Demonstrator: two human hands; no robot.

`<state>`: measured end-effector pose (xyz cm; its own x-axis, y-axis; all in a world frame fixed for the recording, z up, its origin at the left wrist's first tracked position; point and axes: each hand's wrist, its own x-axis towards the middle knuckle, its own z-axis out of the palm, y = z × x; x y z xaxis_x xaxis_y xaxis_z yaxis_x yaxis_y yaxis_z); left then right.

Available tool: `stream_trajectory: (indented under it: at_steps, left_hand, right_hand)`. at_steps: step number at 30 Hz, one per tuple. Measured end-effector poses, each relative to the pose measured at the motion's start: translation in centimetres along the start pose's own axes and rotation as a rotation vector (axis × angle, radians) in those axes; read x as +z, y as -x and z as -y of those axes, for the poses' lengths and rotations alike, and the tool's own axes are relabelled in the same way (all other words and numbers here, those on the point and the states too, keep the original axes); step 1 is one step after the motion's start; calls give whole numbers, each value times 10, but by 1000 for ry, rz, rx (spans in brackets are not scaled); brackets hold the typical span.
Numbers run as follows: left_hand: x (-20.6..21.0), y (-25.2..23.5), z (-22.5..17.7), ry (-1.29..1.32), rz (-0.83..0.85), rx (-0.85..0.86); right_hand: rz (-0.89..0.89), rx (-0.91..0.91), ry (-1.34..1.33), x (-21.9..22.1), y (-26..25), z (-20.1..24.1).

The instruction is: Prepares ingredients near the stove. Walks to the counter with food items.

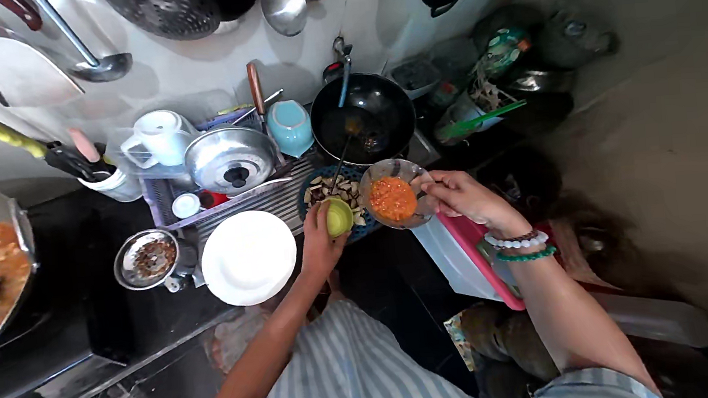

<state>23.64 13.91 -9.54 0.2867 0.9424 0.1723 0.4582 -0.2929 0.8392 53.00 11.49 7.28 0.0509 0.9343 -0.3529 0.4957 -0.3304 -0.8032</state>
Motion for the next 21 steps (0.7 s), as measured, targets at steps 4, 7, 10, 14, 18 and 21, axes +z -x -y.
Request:
stream_trajectory:
  at_steps: [4,7,10,14,18,21]
  left_hand:
    - [-44,12,-35,478,-84,-226]
    - [-49,-15,-67,1111,-48,-493]
    - [-31,-56,-91,1360,14,-598]
    - [2,-95,-121,1500,77,-653]
    - [18,-122,-149,1584,79,-700]
    - [25,-136,-165,1621,85,-714]
  right_hand:
    - [-19,-31,-19,-21,-3,11]
    - [-41,-72,9,-42,-14,26]
    - [-72,-107,59,-61,-34,43]
    - [-80,-121,146,-87,-63,64]
    - [-142,-169,305,-106,-77,75]
    - [-210,-218,436,-116,-79,85]
